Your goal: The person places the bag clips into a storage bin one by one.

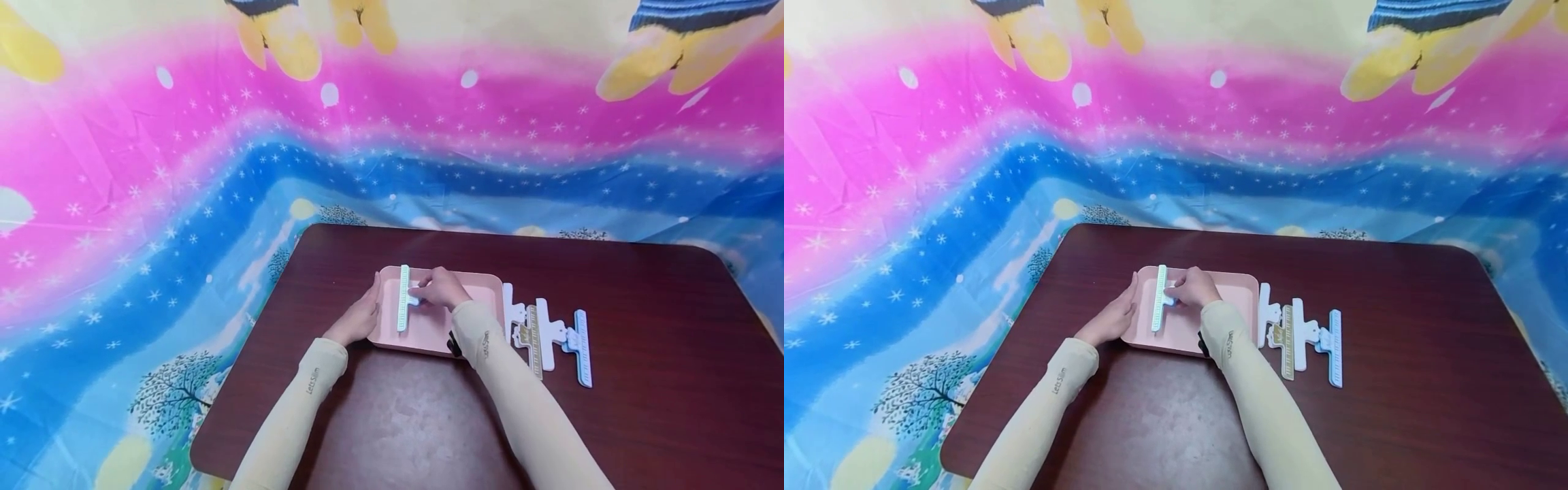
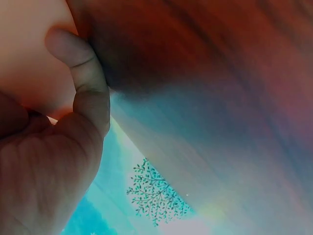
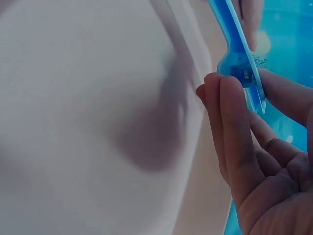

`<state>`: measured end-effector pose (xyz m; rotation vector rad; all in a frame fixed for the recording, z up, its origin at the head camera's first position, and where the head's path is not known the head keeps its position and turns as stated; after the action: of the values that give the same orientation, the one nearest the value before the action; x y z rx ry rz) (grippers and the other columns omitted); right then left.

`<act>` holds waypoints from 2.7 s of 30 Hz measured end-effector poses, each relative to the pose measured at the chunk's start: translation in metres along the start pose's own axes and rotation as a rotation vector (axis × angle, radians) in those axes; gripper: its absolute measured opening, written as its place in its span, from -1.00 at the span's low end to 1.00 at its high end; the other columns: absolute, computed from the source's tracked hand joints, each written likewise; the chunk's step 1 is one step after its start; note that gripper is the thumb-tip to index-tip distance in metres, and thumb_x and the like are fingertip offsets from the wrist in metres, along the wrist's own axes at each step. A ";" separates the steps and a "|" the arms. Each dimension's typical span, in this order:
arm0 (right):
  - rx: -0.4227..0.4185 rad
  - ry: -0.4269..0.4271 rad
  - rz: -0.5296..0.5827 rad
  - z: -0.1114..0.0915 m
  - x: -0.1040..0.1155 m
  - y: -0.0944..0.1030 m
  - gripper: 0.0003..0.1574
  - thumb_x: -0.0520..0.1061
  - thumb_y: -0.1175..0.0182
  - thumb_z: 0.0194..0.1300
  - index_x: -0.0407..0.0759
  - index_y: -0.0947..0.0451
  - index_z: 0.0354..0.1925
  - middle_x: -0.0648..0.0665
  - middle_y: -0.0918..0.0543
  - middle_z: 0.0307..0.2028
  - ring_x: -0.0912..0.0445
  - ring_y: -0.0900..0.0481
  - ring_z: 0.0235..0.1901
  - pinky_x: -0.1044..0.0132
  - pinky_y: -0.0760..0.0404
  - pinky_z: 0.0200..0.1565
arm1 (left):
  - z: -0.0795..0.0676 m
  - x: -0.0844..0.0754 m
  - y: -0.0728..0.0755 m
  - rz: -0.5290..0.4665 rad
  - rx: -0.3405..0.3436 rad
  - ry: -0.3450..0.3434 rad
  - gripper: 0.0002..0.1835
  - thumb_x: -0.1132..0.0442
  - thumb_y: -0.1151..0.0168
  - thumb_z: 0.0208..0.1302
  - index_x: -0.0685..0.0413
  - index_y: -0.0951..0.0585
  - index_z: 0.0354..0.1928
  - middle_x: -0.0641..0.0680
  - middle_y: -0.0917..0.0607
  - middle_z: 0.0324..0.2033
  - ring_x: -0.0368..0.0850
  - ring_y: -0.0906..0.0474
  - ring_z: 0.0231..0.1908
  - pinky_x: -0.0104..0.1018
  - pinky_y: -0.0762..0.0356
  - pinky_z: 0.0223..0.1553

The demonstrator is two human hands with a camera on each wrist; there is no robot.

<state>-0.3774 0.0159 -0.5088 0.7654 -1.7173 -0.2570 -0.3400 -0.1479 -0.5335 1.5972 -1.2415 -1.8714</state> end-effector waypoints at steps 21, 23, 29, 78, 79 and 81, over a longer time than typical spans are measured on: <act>0.055 -0.051 -0.123 0.017 -0.005 -0.019 -0.68 0.02 -0.44 0.31 -0.21 -0.67 -0.38 -0.14 -0.76 -0.54 0.06 -0.73 -0.47 0.38 -0.51 -0.35 | 0.001 0.005 -0.004 0.010 0.012 0.062 -0.24 0.39 0.19 0.60 0.20 0.28 0.66 0.24 0.00 0.64 0.12 -0.11 0.57 -0.06 -0.09 0.59; 0.066 -0.056 -0.117 0.019 -0.006 -0.021 -0.68 0.00 -0.44 0.30 -0.21 -0.66 -0.39 -0.12 -0.74 -0.57 0.08 -0.72 -0.50 0.39 -0.52 -0.37 | 0.000 0.006 -0.005 0.011 0.013 0.065 -0.24 0.38 0.19 0.60 0.20 0.28 0.66 0.24 0.00 0.64 0.12 -0.16 0.56 -0.06 -0.13 0.57; 0.076 -0.064 -0.105 0.023 -0.009 -0.026 -0.68 -0.03 -0.46 0.28 -0.21 -0.63 -0.45 -0.07 -0.69 -0.64 0.15 -0.68 -0.60 0.41 -0.54 -0.42 | 0.000 0.007 -0.006 0.015 0.017 0.074 -0.24 0.38 0.19 0.60 0.21 0.28 0.66 0.23 -0.02 0.64 0.12 -0.23 0.53 -0.05 -0.20 0.55; 0.152 -0.029 -0.026 0.024 -0.011 -0.045 -0.73 -0.20 -0.49 0.24 -0.32 -0.59 -0.28 -0.16 -0.73 -0.50 0.16 -0.72 -0.58 0.45 -0.63 -0.43 | -0.002 -0.002 -0.016 -0.025 0.046 0.055 -0.25 0.31 0.16 0.64 0.14 0.26 0.67 0.30 -0.16 0.58 0.19 -0.34 0.46 0.03 -0.27 0.51; 0.148 -0.023 -0.028 0.024 -0.011 -0.045 -0.74 -0.19 -0.49 0.23 -0.32 -0.60 -0.28 -0.16 -0.74 -0.50 0.16 -0.71 -0.58 0.45 -0.62 -0.44 | -0.002 -0.003 -0.016 -0.025 0.044 0.053 -0.25 0.32 0.16 0.63 0.14 0.26 0.67 0.30 -0.16 0.58 0.19 -0.35 0.46 0.03 -0.27 0.51; 0.144 -0.007 -0.034 0.024 -0.010 -0.044 -0.74 -0.19 -0.49 0.23 -0.32 -0.61 -0.29 -0.17 -0.75 -0.48 0.16 -0.72 -0.58 0.45 -0.62 -0.45 | -0.002 -0.004 -0.015 -0.027 0.033 0.046 -0.25 0.35 0.16 0.62 0.17 0.24 0.67 0.32 -0.16 0.58 0.20 -0.34 0.46 0.04 -0.26 0.51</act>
<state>-0.3830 -0.0166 -0.5471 0.9004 -1.7439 -0.1609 -0.3336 -0.1373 -0.5434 1.6723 -1.2435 -1.8290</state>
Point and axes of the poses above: each hand's wrist, its own z-axis towards the middle knuckle, its own y-axis out of the back of the hand, x = y × z, the point moved 10 cm from there along z, towards the middle knuckle
